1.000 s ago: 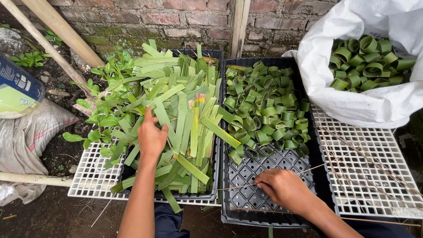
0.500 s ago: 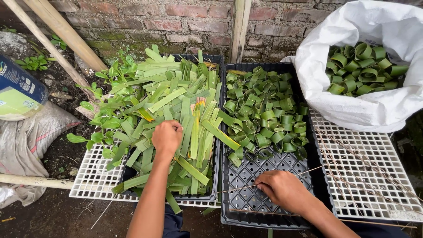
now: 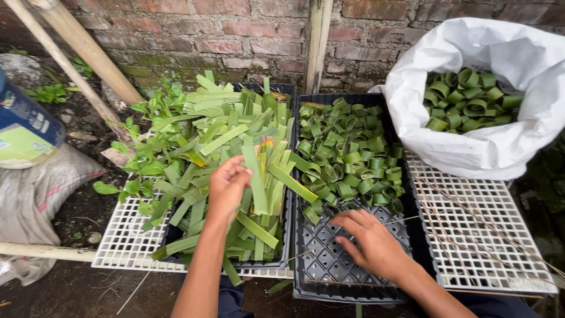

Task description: Rolling long leaf strips into small circular bundles and threading them onto a thin wire or skewer.

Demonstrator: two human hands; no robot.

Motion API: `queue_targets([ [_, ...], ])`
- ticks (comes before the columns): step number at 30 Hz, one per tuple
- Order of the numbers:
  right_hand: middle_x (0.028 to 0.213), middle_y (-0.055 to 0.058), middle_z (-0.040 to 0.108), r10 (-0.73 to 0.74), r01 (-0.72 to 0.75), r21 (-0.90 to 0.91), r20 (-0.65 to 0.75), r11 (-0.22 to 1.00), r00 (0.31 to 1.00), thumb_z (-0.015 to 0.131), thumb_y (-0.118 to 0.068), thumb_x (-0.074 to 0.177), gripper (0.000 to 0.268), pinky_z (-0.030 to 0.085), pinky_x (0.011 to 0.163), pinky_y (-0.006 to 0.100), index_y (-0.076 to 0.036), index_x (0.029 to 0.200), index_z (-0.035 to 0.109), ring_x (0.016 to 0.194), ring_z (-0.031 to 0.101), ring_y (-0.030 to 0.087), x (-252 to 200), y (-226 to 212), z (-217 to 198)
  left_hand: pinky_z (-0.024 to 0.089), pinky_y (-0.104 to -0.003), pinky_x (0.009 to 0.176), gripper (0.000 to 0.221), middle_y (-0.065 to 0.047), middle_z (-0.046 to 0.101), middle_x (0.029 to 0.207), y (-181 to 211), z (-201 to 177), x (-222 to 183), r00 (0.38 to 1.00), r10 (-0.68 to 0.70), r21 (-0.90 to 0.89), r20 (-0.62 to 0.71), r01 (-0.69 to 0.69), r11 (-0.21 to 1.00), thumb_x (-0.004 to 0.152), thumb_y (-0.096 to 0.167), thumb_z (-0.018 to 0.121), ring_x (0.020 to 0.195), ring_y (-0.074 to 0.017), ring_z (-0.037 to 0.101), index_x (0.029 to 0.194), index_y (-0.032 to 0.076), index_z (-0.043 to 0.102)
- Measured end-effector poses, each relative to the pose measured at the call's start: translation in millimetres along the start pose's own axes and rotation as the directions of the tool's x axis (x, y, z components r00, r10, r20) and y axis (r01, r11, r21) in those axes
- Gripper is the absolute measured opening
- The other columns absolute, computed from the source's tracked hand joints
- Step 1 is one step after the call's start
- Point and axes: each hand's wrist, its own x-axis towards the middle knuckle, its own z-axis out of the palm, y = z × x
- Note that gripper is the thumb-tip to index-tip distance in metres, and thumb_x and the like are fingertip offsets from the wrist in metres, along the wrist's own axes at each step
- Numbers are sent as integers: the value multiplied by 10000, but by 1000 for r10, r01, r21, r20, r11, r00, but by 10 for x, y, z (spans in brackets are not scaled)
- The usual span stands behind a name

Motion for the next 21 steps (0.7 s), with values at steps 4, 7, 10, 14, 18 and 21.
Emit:
queue_targets([
  [4, 1184, 133, 677, -182, 210, 64, -297, 976, 937, 653, -208, 967, 374, 576, 904, 386, -55, 1303, 590, 1042, 661, 249, 18, -271, 7, 621, -285, 771, 302, -69, 704, 836, 203, 489, -606, 988, -73, 48, 140, 66, 997, 923, 8, 648, 741, -166, 676, 1224, 21, 671],
  [7, 1086, 165, 653, -305, 334, -6, -422, 943, 853, 642, -74, 979, 303, 511, 765, 397, -34, 1274, 585, 886, 632, 299, -20, -354, 0, 630, -334, 659, 137, -90, 649, 750, 29, 711, -808, 945, 52, -179, 324, 7, 984, 905, 6, 671, 650, -198, 658, 1036, 8, 631],
  [10, 950, 115, 709, -338, 407, 15, -531, 913, 777, 601, 40, 966, 225, 467, 666, 343, -28, 1152, 708, 732, 612, 225, -17, -381, -5, 643, -330, 644, 141, -108, 655, 742, -47, 764, -877, 915, 82, -213, 395, 4, 977, 907, -36, 671, 632, -215, 678, 1028, -5, 605],
  [14, 909, 105, 774, -263, 443, 179, -593, 879, 761, 639, 18, 937, 194, 558, 695, 317, -28, 1085, 754, 757, 692, 221, -47, -384, -37, 631, -281, 662, 125, -71, 716, 770, -155, 790, -916, 877, 297, -156, 378, -255, 954, 907, 54, 709, 674, -167, 720, 1021, 20, 674],
  [18, 889, 72, 808, -73, 374, 464, -546, 803, 835, 670, -240, 968, 229, 598, 701, 326, -53, 1035, 786, 752, 741, 212, -93, -337, -40, 601, -257, 666, 63, -27, 706, 764, -5, 796, -1020, 751, 546, -129, 372, -541, 831, 932, 62, 690, 710, -118, 648, 894, 45, 737],
  [21, 827, 78, 811, 130, 233, 707, -418, 668, 899, 770, -176, 886, 141, 620, 658, 259, -86, 987, 810, 703, 762, 153, -82, -368, -114, 601, -296, 699, 156, -105, 765, 911, 3, 809, -1053, 671, 667, -78, 325, -683, 726, 923, 39, 704, 785, -186, 709, 1051, -22, 767],
])
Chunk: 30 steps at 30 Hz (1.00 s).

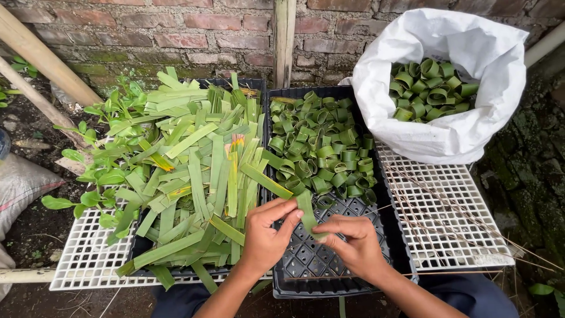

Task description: Rolling long leaf strips into small circular bundles and threading them onto a thin wire or skewer.

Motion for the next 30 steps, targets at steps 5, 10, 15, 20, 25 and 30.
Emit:
queue_targets([
  [5, 873, 73, 732, 232, -231, 172, 12, 958, 973, 802, -116, 861, 84, 558, 663, 281, -91, 936, 830, 769, 653, 163, 23, 42, -16, 591, -290, 697, 240, -139, 738, 982, -44, 30, -56, 980, 198, 95, 17, -199, 975, 927, -56, 683, 823, -222, 712, 1154, -2, 739],
  [10, 883, 44, 630, 347, -353, 243, 68, 903, 935, 794, -78, 881, 43, 495, 703, 294, -69, 892, 835, 815, 569, 163, 17, 63, -34, 580, -346, 701, 353, -164, 711, 998, -126, 63, -104, 916, 399, 172, 46, -400, 900, 915, -151, 678, 809, -262, 672, 1222, 21, 705],
  [15, 759, 48, 717, 358, -379, 212, 130, 901, 924, 737, -112, 933, 125, 480, 626, 278, -27, 868, 802, 684, 568, 111, 76, -112, -19, 526, -393, 644, 178, -190, 702, 992, -61, 21, -70, 830, 543, 298, 129, -554, 777, 995, 7, 653, 768, -303, 671, 1157, 11, 727],
  [20, 670, 64, 764, 431, -457, 164, 175, 874, 885, 728, -189, 932, 202, 550, 559, 251, -44, 797, 770, 553, 659, 109, 39, -94, -80, 565, -407, 653, 164, -199, 664, 941, 19, -31, 10, 746, 631, 329, 215, -663, 672, 972, -53, 683, 724, -291, 641, 1128, -18, 720],
  [25, 757, 94, 799, 374, -411, 193, 201, 891, 905, 718, -207, 928, 203, 648, 590, 285, -24, 878, 790, 594, 718, 143, 52, -158, -119, 574, -412, 661, 125, -181, 629, 922, 83, -86, 51, 716, 651, 299, 251, -697, 651, 992, -43, 626, 705, -271, 611, 1080, -35, 714],
  [30, 778, 133, 827, 374, -428, 166, 278, 888, 885, 538, -73, 880, 334, 630, 784, 364, -5, 1066, 807, 664, 823, 221, 78, -171, -202, 583, -432, 682, 126, -188, 638, 968, 62, -122, 51, 709, 665, 272, 235, -704, 656, 969, -66, 651, 706, -288, 618, 1070, -39, 720],
])
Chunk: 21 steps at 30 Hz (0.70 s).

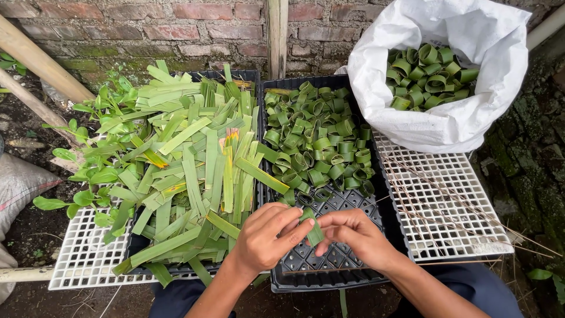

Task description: Rolling long leaf strips into small circular bundles and threading them onto a thin wire or skewer.

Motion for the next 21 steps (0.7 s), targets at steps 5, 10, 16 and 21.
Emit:
queue_targets([
  [5, 695, 116, 808, -29, 29, -3, 0, 1000, 1000, 665, -249, 966, 271, 474, 577, 266, -24, 996, 812, 584, 671, 115, -8, -40, 57, 621, -431, 705, 131, -189, 655, 979, -5, -5, -7, 999, 39, 52, 8, -39, 998, 939, -81, 707, 750, -295, 661, 1057, -34, 739],
  [10, 624, 107, 783, -4, 3, -8, -60, 1000, 998, 710, -217, 948, 214, 300, 422, 247, -39, 922, 826, 443, 424, 55, 0, 17, 70, 599, -440, 696, 132, -188, 634, 966, 40, 25, 2, 1000, -5, -4, -2, 5, 1000, 977, -67, 627, 724, -295, 629, 1058, -45, 728],
  [16, 709, 105, 783, -17, 26, 79, -116, 997, 993, 714, -169, 934, 212, 553, 564, 278, 4, 853, 807, 547, 711, 162, 27, 66, -7, 547, -303, 677, 107, -92, 666, 896, 184, 12, 94, 828, -560, -235, -42, 536, 811, 871, 68, 708, 785, -204, 655, 941, 0, 751],
  [21, 606, 96, 748, 11, -1, 73, -138, 997, 990, 703, -156, 940, 187, 597, 608, 303, -20, 874, 814, 545, 708, 162, 38, 44, -7, 470, -274, 610, 79, -24, 664, 776, 311, 106, 116, 618, -775, -360, 135, 759, 543, 870, 122, 749, 701, -123, 574, 861, 54, 787],
])
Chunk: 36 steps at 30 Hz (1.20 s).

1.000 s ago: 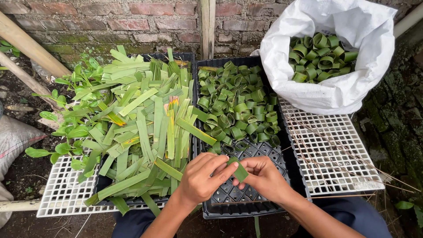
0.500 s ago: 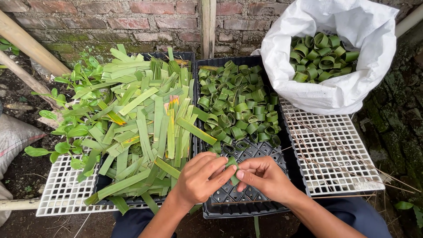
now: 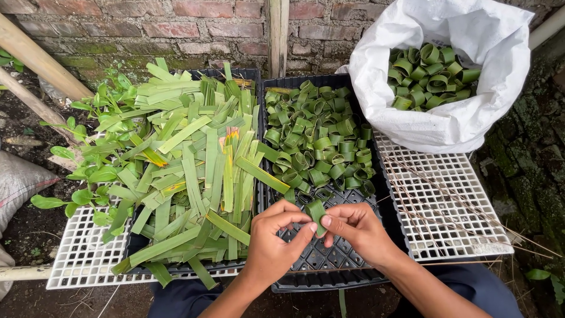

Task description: Rolling long leaf strips into small circular bundles and threading them onto a thin wire or skewer.

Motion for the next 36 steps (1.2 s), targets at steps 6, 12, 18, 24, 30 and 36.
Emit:
queue_targets([
  [6, 731, 92, 801, -77, 72, -100, -42, 992, 996, 710, -153, 932, 187, 603, 559, 249, -11, 860, 807, 557, 722, 134, 20, 90, 42, 414, -261, 596, 109, 11, 625, 721, -128, 58, -29, 964, -267, -141, 1, 265, 954, 845, 64, 743, 649, -92, 481, 737, 71, 751],
  [12, 766, 34, 647, -267, 220, -326, -108, 919, 958, 742, -154, 912, 108, 475, 640, 290, -67, 879, 797, 706, 572, 137, 27, 74, 82, 400, -260, 612, 99, -5, 667, 800, -224, 62, -45, 955, -294, -182, -29, 284, 941, 876, 139, 750, 672, -98, 462, 855, 50, 789],
  [18, 787, 18, 634, -314, 266, -349, -87, 899, 946, 716, -179, 935, 132, 490, 658, 287, -70, 944, 790, 726, 565, 135, 17, 44, 97, 443, -260, 639, 115, -14, 693, 791, -198, 126, -41, 961, -267, -163, -67, 254, 953, 867, 160, 782, 717, -101, 560, 846, 49, 804],
  [24, 765, -1, 615, -374, 294, -459, -92, 838, 923, 662, -274, 967, 210, 465, 629, 291, -100, 883, 745, 699, 545, 121, 59, 6, 137, 517, -227, 649, 123, -61, 694, 968, -40, 111, -16, 993, -84, -46, -82, 80, 996, 867, 67, 759, 783, -125, 609, 985, 33, 773],
  [30, 676, 108, 598, -408, 333, -380, -136, 863, 903, 711, -21, 925, 165, 461, 647, 356, 0, 761, 705, 660, 512, 184, 207, 3, 231, 358, -190, 472, 168, -13, 564, 529, -257, 70, -27, 983, -163, -158, -89, 148, 976, 882, 109, 800, 512, -12, 399, 1019, 12, 794],
  [36, 686, 99, 632, -370, 294, -393, -134, 871, 919, 739, -56, 916, 83, 473, 663, 323, -24, 845, 768, 673, 544, 162, 314, 46, 272, 429, -185, 437, 143, -67, 689, 697, -588, 101, 22, 957, -257, -387, -132, 189, 902, 857, -1, 792, 477, -13, 498, 997, -27, 797],
])
